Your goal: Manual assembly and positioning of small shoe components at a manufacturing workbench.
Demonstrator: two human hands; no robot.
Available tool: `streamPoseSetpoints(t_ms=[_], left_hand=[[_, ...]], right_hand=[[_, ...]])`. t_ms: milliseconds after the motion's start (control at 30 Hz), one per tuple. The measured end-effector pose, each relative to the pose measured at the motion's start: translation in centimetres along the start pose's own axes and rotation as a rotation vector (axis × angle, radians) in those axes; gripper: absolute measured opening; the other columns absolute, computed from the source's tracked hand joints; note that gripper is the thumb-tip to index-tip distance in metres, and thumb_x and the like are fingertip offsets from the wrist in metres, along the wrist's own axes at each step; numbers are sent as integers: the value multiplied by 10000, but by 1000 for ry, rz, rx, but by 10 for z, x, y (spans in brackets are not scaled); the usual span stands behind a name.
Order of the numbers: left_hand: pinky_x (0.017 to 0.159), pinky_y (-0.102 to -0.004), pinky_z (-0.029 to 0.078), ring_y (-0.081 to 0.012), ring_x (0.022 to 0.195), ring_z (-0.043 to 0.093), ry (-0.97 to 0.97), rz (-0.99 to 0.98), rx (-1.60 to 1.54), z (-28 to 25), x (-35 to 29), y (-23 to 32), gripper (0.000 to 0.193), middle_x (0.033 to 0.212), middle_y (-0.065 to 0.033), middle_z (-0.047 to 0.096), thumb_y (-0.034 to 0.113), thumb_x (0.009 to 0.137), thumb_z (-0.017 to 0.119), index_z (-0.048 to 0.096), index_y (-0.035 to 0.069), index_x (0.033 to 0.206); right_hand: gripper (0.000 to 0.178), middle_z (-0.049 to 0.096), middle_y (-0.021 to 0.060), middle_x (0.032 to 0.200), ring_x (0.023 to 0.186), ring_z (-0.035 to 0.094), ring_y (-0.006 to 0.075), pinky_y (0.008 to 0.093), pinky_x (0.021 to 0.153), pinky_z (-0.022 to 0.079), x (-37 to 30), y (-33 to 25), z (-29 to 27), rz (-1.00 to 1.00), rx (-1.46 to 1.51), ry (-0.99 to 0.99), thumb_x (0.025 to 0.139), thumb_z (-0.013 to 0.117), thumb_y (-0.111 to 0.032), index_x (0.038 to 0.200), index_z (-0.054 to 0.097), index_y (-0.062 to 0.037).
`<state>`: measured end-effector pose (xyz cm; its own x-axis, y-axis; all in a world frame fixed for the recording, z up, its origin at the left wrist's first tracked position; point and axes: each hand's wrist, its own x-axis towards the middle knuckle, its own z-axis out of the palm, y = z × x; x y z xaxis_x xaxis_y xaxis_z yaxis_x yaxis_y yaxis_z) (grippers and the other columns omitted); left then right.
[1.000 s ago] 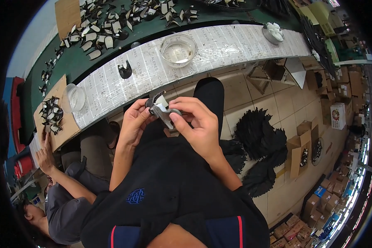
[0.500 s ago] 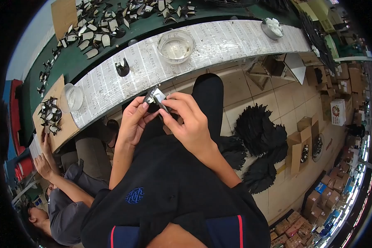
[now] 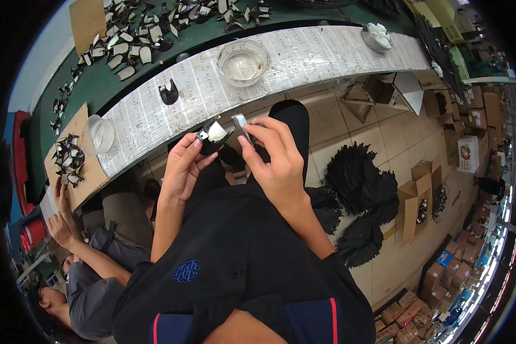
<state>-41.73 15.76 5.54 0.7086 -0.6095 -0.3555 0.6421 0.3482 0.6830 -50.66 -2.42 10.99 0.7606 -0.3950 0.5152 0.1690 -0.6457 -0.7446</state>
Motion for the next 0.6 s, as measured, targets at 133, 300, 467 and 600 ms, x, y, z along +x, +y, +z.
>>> streamPoseSetpoints(t_ms=[133, 300, 467, 600], left_hand=[[913, -344, 589, -161, 1011, 681, -16, -14, -29, -3, 0, -3, 190, 1104, -105, 681, 148, 998, 600, 588, 5, 1123], [906, -341, 592, -159, 1008, 681, -22, -11, -33, 0, -1, -2, 192, 1097, -103, 682, 152, 999, 599, 590, 5, 1122], [901, -343, 594, -161, 1007, 683, 7, -24, -2, -1, -2, -2, 187, 1100, -104, 682, 148, 1001, 594, 590, 6, 1122], [903, -341, 590, -157, 1010, 676, -1, -24, 0, -2, -1, -3, 196, 1108, -100, 679, 140, 997, 599, 587, 3, 1138]], right_hand=[[243, 649, 125, 1100, 879, 675, 160, 261, 729, 596, -3, -15, -3, 63, 90, -138, 828, 745, 39, 1061, 679, 22], [247, 647, 135, 1092, 867, 682, 179, 266, 721, 599, -5, -16, 1, 67, 65, -189, 815, 747, 45, 1052, 681, 22], [241, 618, 138, 1074, 798, 659, 223, 307, 682, 560, -1, 1, -1, -8, -58, -61, 820, 740, 23, 1047, 659, 16], [242, 625, 139, 1076, 818, 667, 207, 302, 658, 563, 2, 3, -4, 21, -32, 2, 811, 752, 24, 1036, 664, 17]])
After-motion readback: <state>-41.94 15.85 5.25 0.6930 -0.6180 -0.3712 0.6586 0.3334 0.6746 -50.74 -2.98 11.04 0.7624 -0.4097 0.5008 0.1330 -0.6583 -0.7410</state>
